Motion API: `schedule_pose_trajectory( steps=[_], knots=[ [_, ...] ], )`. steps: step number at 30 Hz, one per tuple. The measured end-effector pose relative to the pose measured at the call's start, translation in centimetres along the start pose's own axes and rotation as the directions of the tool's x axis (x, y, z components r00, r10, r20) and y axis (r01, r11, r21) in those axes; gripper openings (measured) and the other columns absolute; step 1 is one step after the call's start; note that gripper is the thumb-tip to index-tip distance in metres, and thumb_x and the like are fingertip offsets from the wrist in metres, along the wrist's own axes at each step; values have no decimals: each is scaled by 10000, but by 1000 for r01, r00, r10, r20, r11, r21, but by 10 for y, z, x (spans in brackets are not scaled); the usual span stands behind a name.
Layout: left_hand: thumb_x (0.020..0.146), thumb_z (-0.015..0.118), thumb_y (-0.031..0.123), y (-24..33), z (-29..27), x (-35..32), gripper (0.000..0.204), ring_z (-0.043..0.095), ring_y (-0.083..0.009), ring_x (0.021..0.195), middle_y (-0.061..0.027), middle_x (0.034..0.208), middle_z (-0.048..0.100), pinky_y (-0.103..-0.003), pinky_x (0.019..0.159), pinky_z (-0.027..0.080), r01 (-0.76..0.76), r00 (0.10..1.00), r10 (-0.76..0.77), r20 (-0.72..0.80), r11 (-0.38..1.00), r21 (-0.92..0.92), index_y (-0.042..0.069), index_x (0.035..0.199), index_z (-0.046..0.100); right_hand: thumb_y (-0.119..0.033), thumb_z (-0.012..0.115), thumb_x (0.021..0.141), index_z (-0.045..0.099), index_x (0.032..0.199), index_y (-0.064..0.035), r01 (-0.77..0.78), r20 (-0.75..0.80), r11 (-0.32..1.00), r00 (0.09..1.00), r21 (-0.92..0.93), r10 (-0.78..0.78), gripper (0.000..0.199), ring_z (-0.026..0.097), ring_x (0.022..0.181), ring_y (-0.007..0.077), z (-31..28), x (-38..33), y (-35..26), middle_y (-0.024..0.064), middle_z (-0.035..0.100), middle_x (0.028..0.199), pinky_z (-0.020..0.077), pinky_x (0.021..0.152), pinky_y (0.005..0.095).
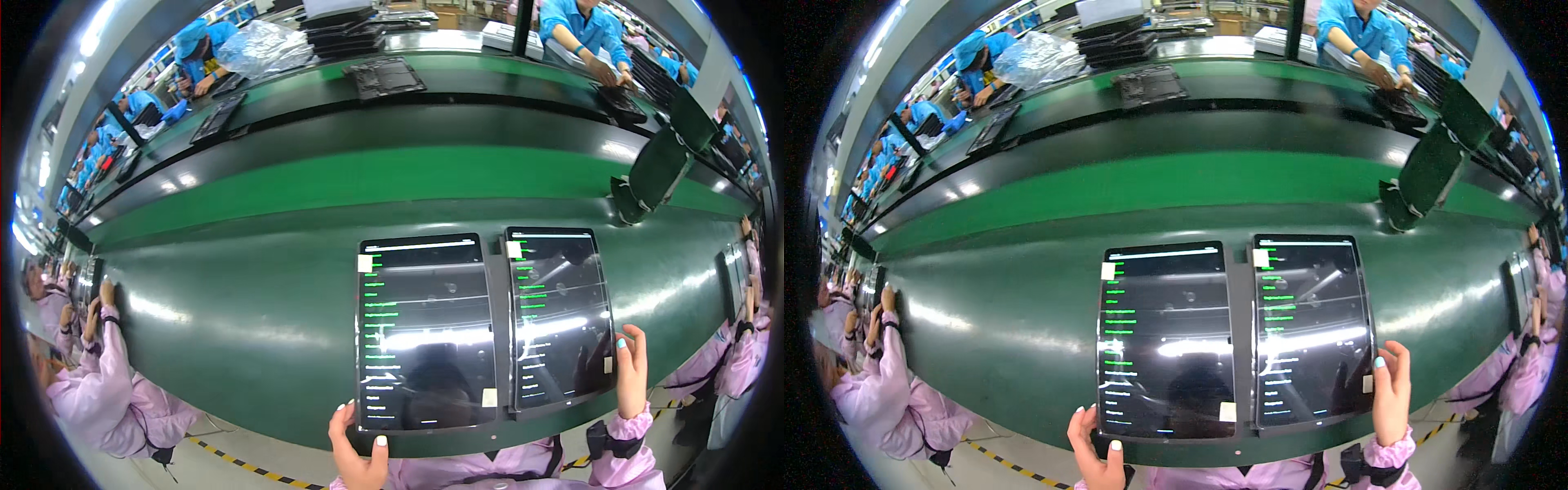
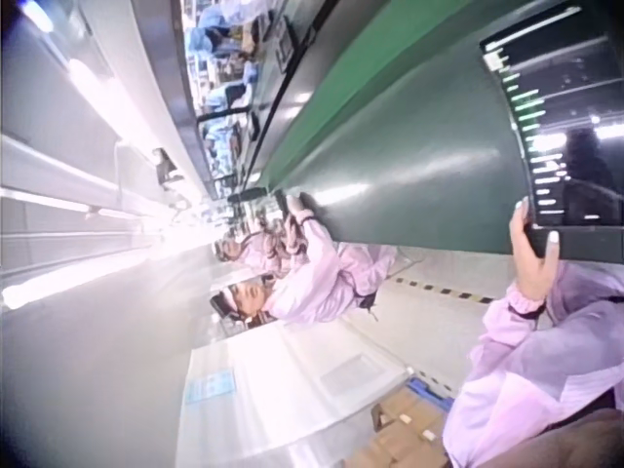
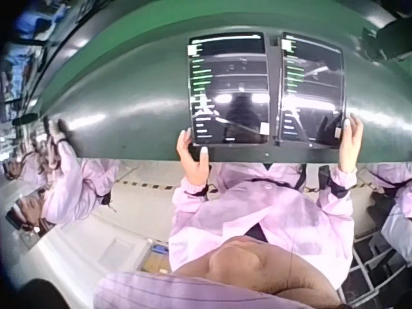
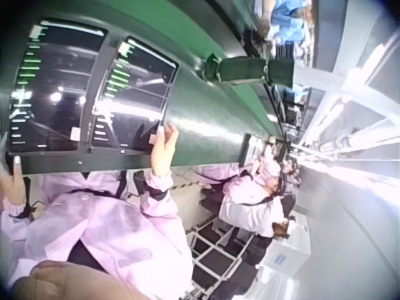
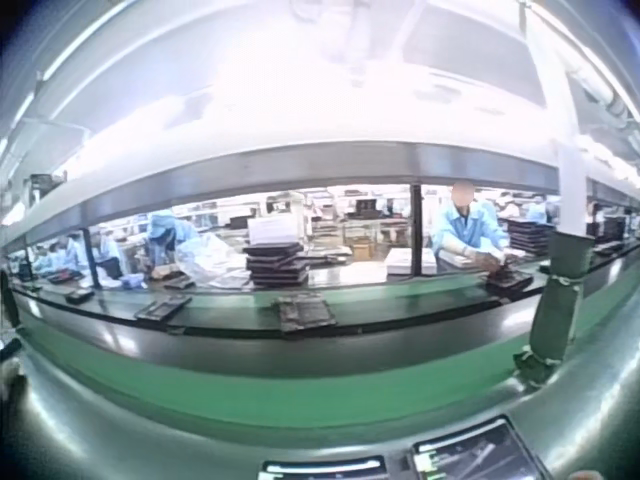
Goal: Checking and testing tablet devices on an assembly line.
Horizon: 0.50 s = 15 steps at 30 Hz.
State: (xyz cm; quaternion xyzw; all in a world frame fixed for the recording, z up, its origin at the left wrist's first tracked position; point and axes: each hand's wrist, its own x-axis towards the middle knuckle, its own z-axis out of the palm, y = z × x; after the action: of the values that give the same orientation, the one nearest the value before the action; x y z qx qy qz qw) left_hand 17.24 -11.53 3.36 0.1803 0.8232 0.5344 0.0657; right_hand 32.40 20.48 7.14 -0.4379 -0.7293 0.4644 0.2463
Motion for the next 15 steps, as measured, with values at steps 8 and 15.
schedule_pose_trajectory(
  steps=[8,15],
  knots=[
    [792,519,101,20,36,-13,578,351,-302,1159,-225,1243,340,-356,977,252,28,976,-21,-217,999,31,-80,1252,221,-223,397,850,409,1115,-102,-292,419,950,881,113,221,291,516,942,200,-40,48,-12,112,542,1018,373,813,321],
    [805,521,268,15,7,-14,715,216,-342,1238,-243,1323,205,-408,1020,151,-19,790,14,-612,1000,-1,-86,1289,132,-229,448,817,458,1065,-92,-402,665,910,707,98,240,284,530,905,170,67,36,-58,76,564,940,385,816,309]
  ],
)
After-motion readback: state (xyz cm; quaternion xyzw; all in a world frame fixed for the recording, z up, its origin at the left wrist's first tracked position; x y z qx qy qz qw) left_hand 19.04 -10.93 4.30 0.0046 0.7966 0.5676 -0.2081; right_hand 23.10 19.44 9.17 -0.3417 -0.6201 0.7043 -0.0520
